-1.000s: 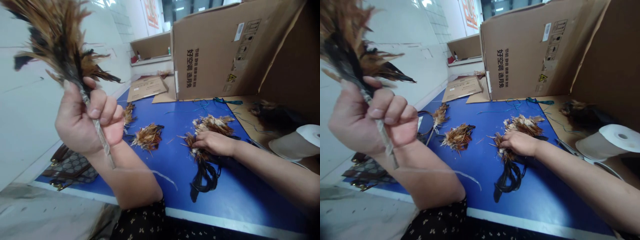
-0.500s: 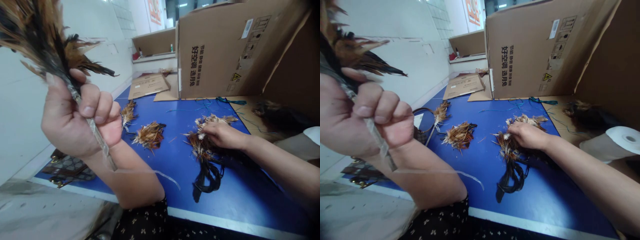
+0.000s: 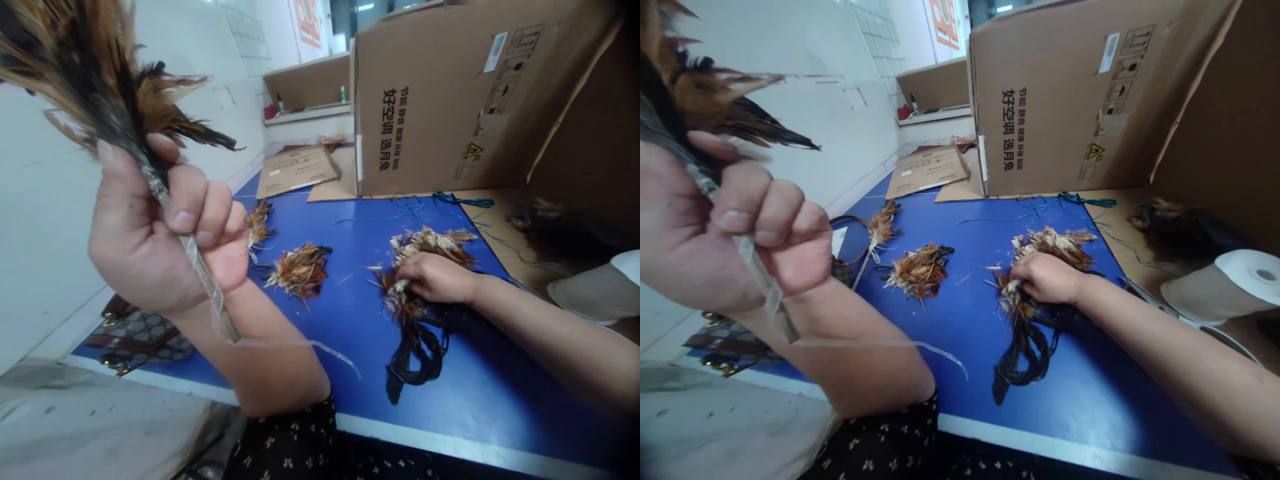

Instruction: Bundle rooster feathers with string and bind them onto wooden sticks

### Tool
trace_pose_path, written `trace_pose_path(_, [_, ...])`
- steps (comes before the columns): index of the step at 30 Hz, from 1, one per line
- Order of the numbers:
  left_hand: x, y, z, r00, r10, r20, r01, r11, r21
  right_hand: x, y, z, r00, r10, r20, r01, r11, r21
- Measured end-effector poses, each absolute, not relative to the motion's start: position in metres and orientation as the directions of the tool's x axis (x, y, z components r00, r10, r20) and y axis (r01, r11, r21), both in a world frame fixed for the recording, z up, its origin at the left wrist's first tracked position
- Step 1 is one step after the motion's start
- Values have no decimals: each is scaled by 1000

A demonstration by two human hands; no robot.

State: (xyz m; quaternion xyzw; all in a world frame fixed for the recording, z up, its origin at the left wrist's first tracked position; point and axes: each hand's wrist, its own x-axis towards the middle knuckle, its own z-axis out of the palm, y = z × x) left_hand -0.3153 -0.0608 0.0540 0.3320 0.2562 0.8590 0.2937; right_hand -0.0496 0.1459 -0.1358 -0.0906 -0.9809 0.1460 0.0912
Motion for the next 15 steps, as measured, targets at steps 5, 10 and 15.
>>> trace_pose_path(5, [-311, -60, 56, -621, 677, 395, -358, -694, 624, -36, 149, -112, -904, 364, 224, 267, 890, -369])
trace_pose_path(10, [-312, -59, 54, -578, 701, 418, -373, -682, 629, -31, 143, -109, -804, 587, 91, 513, 764, -391])
trace_pose_path(15, [-314, -60, 51, -540, 703, 463, -335, -684, 648, -41, 121, -130, -743, 665, -72, 640, 674, -369])
